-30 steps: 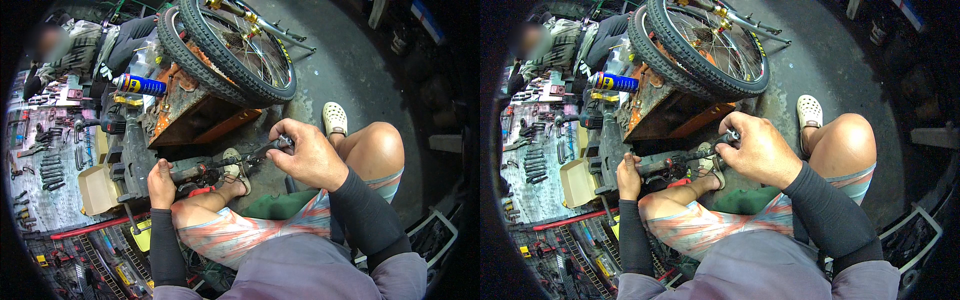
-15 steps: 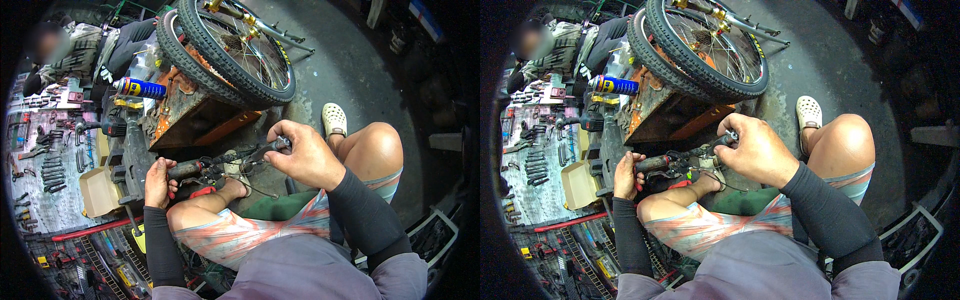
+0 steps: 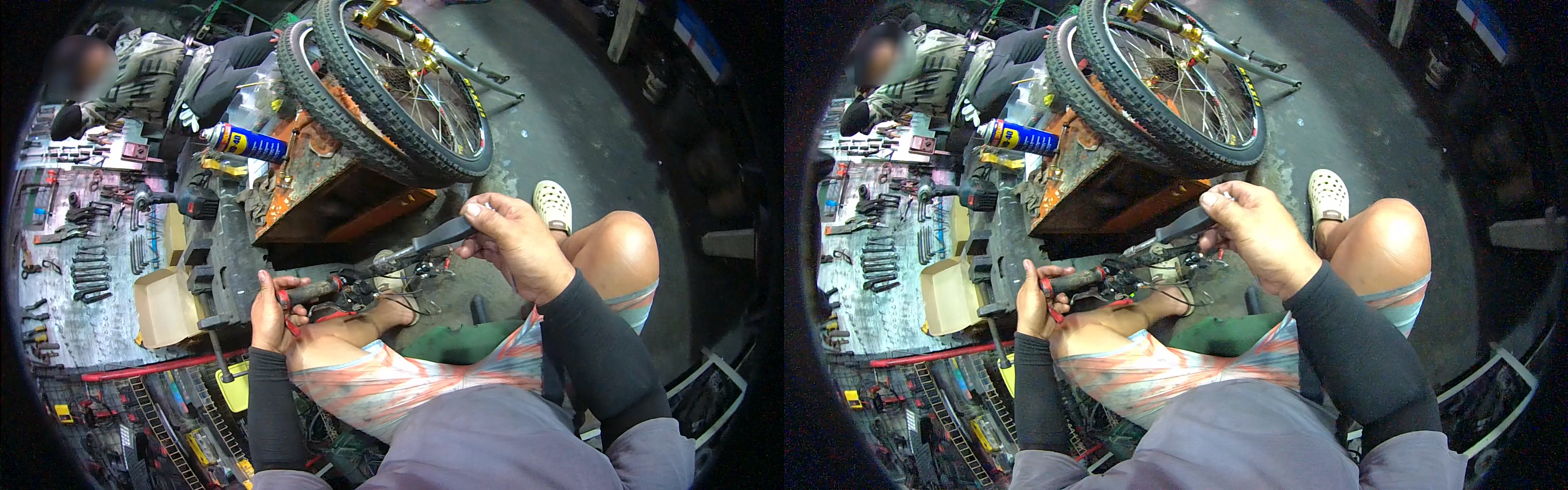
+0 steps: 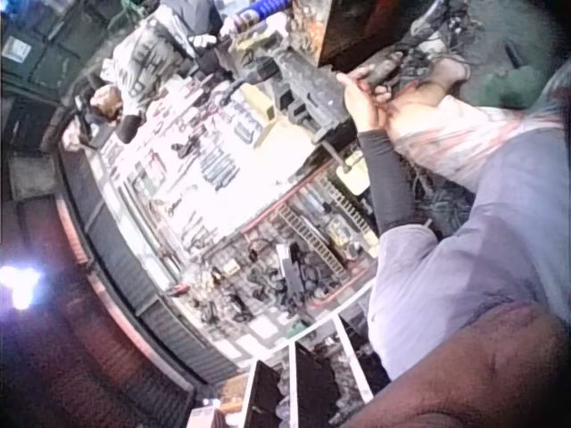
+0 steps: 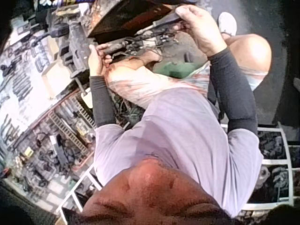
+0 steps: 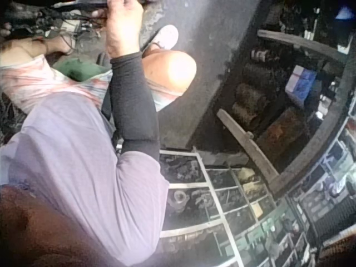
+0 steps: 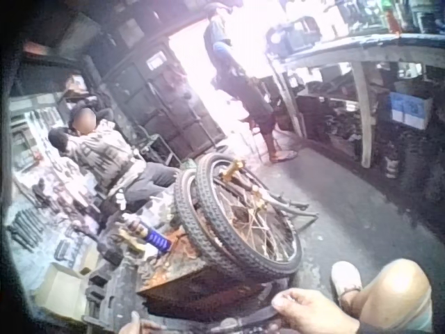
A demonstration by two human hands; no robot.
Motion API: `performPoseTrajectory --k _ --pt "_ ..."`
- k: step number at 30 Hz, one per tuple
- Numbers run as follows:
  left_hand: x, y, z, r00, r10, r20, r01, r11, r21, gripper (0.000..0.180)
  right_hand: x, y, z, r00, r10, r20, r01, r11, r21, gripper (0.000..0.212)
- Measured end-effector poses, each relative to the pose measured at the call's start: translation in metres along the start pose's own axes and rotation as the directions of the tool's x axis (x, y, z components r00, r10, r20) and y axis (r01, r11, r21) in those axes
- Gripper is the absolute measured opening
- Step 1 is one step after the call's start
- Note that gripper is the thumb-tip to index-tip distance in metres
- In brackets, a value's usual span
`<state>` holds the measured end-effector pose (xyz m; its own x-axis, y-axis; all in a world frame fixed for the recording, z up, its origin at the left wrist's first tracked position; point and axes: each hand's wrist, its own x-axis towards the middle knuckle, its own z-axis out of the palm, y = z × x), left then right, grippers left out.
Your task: The person uses a screwdriver to adjust components on a bicycle handlebar, then sprays lubricant onto the handlebar and grip area. The person continues to manipulate the handlebar and grip while seated in a workshop.
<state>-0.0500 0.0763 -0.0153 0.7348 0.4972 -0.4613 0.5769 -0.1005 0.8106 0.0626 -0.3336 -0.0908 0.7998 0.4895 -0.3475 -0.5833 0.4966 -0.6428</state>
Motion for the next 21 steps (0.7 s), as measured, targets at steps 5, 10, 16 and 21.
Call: performPoseTrajectory --k 5,10,16,21 --pt "-0.0119 -0.0062 0.0078 0.999 -0.029 0.035 0.037 0.962 -0.270 0.098 0.0001 0.0021 0.0037 0.999 0.003 -0.047 -0.002 1.000 0.012 0.026" --pt "-0.0133 -0.0050 0.0127 0.998 -0.001 0.061 0.019 0.953 -0.302 0.103 -0.0006 0.0005 0.0057 0.999 0.004 -0.032 -0.004 1.000 -0.014 0.026" --pt "-0.0101 -0.0072 0.0093 0.999 0.004 0.052 0.014 0.943 -0.332 0.102 -0.0014 0.0009 0.0059 0.999 -0.024 -0.049 0.023 1.000 -0.016 0.028" --pt "-0.0077 -0.0057 0.0119 0.998 0.012 0.055 0.007 0.944 -0.330 0.099 -0.0019 0.0013 0.0007 0.998 -0.037 -0.045 0.036 0.999 -0.014 0.029"
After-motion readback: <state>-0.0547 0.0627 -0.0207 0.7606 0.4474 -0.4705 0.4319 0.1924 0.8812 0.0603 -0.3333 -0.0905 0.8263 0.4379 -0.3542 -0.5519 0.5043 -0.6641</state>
